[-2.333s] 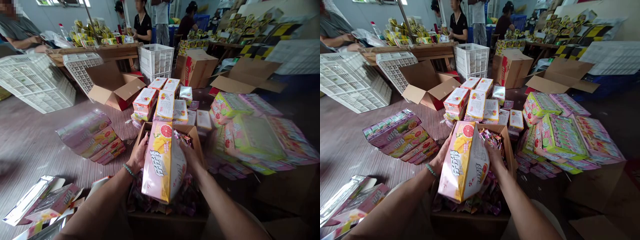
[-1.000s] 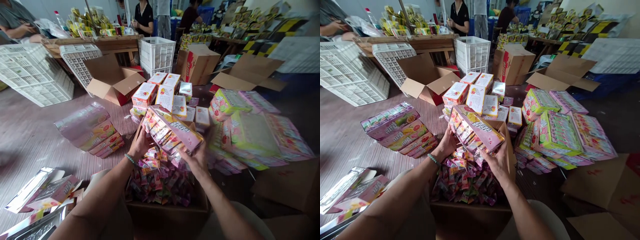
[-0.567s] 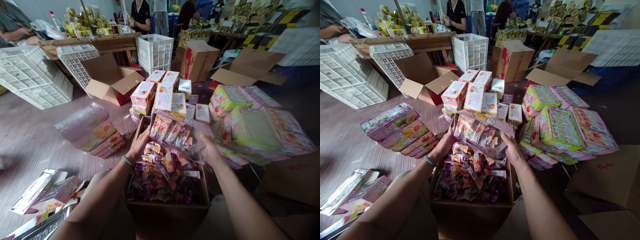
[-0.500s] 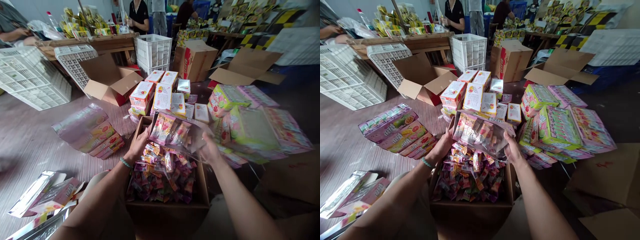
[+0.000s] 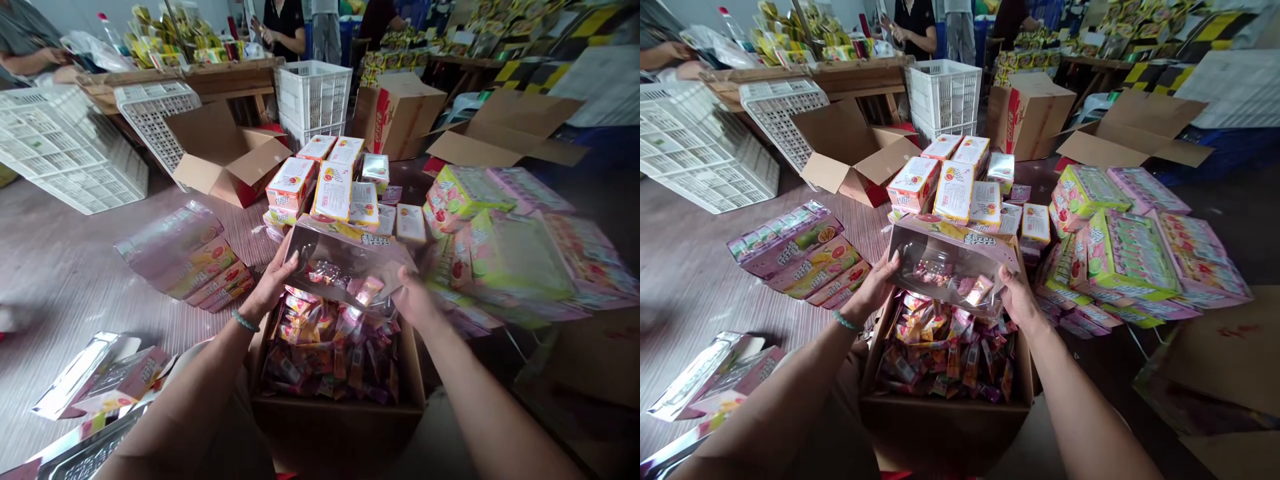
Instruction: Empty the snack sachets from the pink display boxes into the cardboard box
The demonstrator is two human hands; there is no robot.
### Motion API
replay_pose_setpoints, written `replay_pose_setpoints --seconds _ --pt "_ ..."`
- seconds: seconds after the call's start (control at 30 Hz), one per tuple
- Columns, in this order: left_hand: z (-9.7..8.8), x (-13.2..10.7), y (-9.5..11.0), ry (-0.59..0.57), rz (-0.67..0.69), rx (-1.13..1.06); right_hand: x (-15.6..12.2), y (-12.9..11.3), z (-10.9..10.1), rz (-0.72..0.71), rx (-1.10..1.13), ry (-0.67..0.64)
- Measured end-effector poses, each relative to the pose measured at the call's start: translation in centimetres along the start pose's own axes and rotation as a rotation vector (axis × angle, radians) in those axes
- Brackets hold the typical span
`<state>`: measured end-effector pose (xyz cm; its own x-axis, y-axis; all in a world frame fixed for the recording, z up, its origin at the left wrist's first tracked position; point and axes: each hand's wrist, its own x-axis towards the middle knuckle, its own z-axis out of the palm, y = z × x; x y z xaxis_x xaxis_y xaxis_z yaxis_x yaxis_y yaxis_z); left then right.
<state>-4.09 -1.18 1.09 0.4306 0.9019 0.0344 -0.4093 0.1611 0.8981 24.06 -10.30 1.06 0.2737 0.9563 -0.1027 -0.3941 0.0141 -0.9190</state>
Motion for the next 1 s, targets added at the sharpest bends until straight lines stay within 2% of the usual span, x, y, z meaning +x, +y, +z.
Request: replay_pose_setpoints --seconds 0.13,0.27,0.33,0.37,0.47,0.53,0.6,0.7,0.8,0.9,1.0 --pt "-0.2 -0.1 0.6 0.089 -0.116 -0.103 -0.2 -0.8 0.7 -0.103 -0.008 -0.035" --pt "0.2 0.4 0.9 0.281 -0.079 -0.317 0.9 0.1 0.1 -0.083 -0.107 0.087" --pt "0.3 0.5 1.6 0.357 -0.042 -0.387 1.1 1.3 0.4 -0.08 -0.328 0.111" --pt "0.2 0.4 2.1 0.397 -0.024 -0.415 0.9 2.0 0.9 -0.104 -0.487 0.082" --pt "-0.9 -0.6 3.9 0.498 0.042 -0.5 -0.7 4.4 3.6 -0.245 -1.004 -0.136" --pt "-2.0 -1.9 4.9 0.558 0.044 -0.549 -2.0 6.0 5.8 -0.279 -1.29 -0.304" --pt "-3.1 -3.3 5.6 0.615 -0.01 -0.563 -2.9 7.6 7.4 -0.224 -1.501 -0.457" --pt "-4.3 -5.0 5.9 0.64 -0.092 -0.541 -2.9 9.8 8.1 0.013 -1.712 -0.618" --pt "-5.2 -5.9 6.2 0.646 -0.129 -0.531 -2.7 11.1 7.2 0.261 -1.821 -0.613" --pt "-6.0 -6.6 7.6 0.665 -0.075 -0.543 -3.9 11.4 5.3 0.342 -1.872 -0.574" --pt "-7.6 -9.0 10.2 0.687 0.07 -0.566 -6.5 11.2 3.3 0.402 -1.936 -0.548"
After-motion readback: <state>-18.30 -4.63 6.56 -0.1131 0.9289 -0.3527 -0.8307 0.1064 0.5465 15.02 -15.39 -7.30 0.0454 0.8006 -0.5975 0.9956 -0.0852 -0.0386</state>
